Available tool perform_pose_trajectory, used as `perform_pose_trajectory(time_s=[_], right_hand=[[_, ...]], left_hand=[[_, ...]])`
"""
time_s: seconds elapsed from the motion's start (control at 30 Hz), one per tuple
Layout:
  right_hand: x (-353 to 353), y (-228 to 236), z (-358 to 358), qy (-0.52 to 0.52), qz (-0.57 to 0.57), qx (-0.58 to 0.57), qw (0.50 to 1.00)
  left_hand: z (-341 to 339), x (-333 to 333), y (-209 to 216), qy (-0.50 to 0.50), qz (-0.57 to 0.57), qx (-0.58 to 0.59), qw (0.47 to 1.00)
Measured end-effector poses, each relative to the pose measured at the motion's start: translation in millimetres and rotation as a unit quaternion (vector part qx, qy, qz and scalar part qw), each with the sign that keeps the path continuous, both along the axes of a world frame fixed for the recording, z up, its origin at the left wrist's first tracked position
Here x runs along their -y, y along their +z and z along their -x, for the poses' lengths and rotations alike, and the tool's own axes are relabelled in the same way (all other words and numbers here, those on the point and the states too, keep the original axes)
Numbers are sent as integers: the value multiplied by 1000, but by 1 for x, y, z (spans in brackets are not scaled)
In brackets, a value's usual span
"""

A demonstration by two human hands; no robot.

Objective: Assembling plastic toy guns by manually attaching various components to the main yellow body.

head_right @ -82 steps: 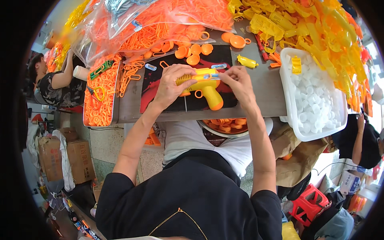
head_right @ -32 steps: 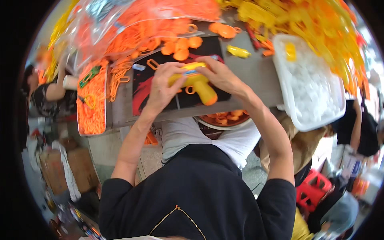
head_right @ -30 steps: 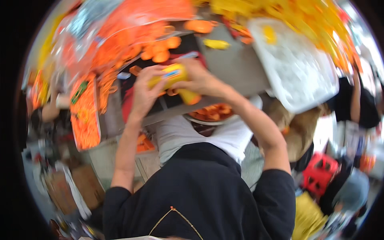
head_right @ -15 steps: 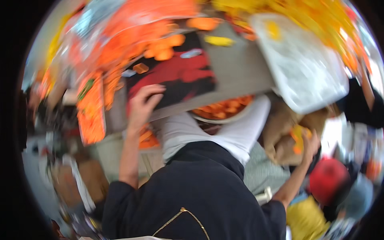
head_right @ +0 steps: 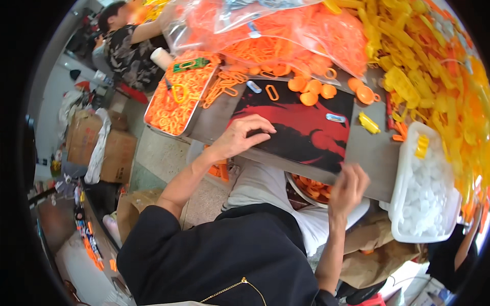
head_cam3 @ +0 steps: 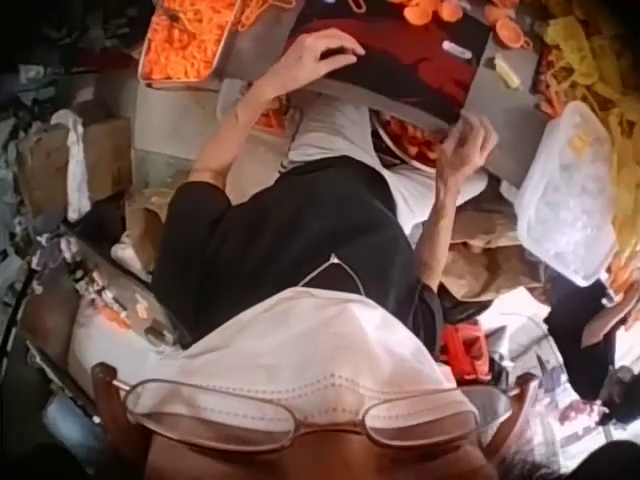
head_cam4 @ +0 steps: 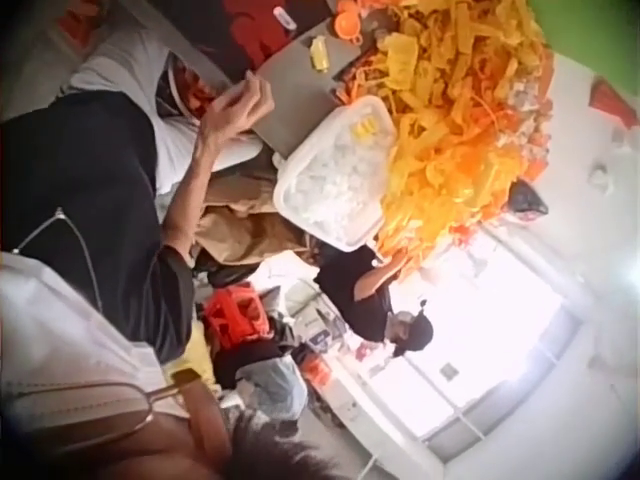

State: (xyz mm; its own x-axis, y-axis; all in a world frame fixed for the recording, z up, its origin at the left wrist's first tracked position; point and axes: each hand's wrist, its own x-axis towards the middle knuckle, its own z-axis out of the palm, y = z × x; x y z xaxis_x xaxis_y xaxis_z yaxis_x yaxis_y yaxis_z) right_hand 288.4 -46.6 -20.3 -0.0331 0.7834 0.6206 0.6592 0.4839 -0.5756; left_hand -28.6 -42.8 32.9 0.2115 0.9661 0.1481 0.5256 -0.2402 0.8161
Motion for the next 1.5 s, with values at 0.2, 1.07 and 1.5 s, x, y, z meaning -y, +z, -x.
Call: perform_pose_trajectory(time_s=[0.2,1.07,1.5], right_hand=[[-72,13,29,79,68,-38,994],[-326,25,24,-49,55,-82,994],[-149,60,65,73,-150,89,982]], left_hand=[[2,-31,-5,45,-124,-96,987],[-34,-45,-49,89,-157,-149,972],[-25,-40,-52,97,-154,-128,975]])
